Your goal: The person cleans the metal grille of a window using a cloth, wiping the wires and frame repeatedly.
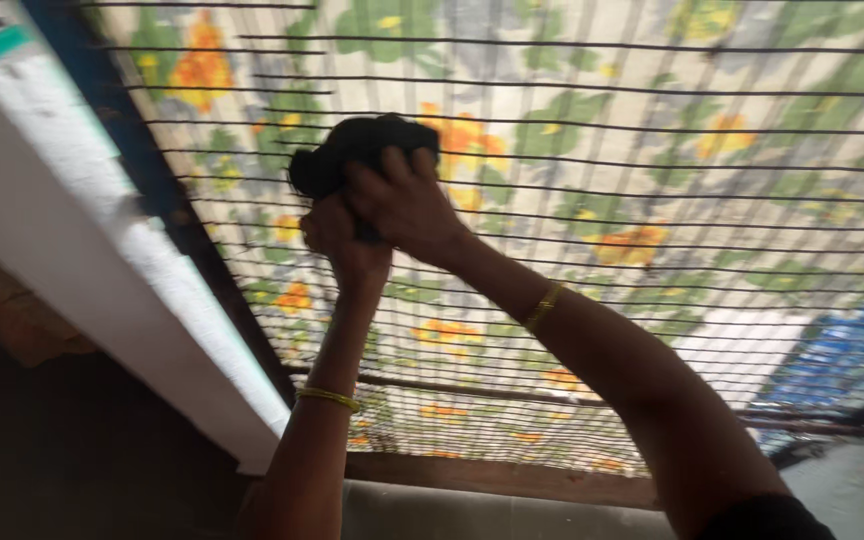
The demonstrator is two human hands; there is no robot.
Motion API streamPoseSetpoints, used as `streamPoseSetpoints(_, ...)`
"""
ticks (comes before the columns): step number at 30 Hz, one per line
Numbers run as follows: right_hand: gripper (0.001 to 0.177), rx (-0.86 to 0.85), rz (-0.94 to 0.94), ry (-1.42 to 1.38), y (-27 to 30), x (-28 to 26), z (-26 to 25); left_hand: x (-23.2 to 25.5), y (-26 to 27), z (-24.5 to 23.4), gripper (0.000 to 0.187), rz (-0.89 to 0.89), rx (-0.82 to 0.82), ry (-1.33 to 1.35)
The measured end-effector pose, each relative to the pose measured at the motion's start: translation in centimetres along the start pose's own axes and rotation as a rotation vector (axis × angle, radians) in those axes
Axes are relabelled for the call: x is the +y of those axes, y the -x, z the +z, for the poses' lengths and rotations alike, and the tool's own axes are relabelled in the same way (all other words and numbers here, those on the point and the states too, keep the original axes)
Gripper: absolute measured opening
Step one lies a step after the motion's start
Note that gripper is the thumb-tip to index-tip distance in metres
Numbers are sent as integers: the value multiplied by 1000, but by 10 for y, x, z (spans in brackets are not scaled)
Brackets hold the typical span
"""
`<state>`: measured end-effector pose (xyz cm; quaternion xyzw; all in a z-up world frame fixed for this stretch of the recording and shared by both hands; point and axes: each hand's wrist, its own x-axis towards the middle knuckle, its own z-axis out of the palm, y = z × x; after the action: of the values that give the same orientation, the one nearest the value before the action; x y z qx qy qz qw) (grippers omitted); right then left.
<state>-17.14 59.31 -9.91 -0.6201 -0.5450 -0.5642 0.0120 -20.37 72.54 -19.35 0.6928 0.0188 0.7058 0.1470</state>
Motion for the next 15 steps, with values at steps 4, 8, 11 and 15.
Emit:
streamPoseSetpoints(4, 39, 17, 129, 16, 65, 77, -56, 119, -21, 46, 47, -100, -91, -26)
streamPoseSetpoints(8, 42, 47, 247, 12, 147, 157, -122, 232, -38, 90, 53, 61, -150, 140)
streamPoseSetpoints(11, 47, 79, 333, 167, 211, 211, -165, 311, -37, 127, 46, 188, -198, 186)
streamPoseSetpoints(15, 67, 120, 494, 204, 313, 267, -219, 423, -16, 192, 21, 457, -308, 62)
